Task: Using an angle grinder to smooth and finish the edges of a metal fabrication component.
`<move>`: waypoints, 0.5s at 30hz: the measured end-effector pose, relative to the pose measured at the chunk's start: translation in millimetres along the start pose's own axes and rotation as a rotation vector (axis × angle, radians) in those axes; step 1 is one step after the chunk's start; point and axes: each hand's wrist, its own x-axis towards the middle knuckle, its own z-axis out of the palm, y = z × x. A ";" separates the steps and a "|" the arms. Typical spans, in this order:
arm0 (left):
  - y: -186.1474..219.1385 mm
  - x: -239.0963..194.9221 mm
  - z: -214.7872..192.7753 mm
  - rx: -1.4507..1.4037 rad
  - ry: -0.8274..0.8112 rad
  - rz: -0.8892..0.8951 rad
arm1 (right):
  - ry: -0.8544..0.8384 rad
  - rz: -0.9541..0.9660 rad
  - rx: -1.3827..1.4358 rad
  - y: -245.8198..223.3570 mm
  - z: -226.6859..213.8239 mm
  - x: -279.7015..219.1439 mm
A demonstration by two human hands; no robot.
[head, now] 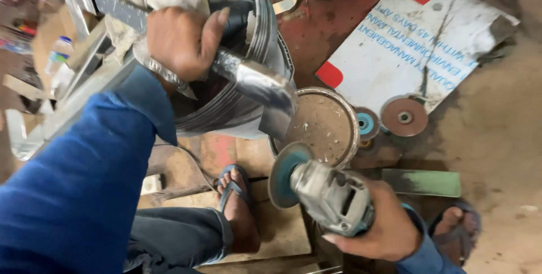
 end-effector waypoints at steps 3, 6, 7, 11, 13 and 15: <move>1.9 8.6 -11.5 0.074 -0.173 0.038 | 0.050 0.098 -0.175 -12.4 -13.0 -5.0; 7.4 10.5 -13.9 0.100 -0.241 0.008 | 0.035 0.163 -0.428 -25.3 -29.0 -8.1; 8.5 10.2 -13.4 0.089 -0.236 0.004 | 0.035 0.170 -0.439 -26.0 -35.7 -15.4; 8.0 11.7 -12.0 0.100 -0.185 0.008 | -0.014 0.311 -0.538 -25.4 -64.2 -41.5; 8.1 9.5 -8.4 0.059 -0.194 -0.007 | -0.018 0.305 -0.543 -28.1 -71.6 -50.8; 6.6 6.7 -4.4 0.084 -0.146 0.018 | 0.090 0.538 -0.455 -35.1 -72.2 -52.3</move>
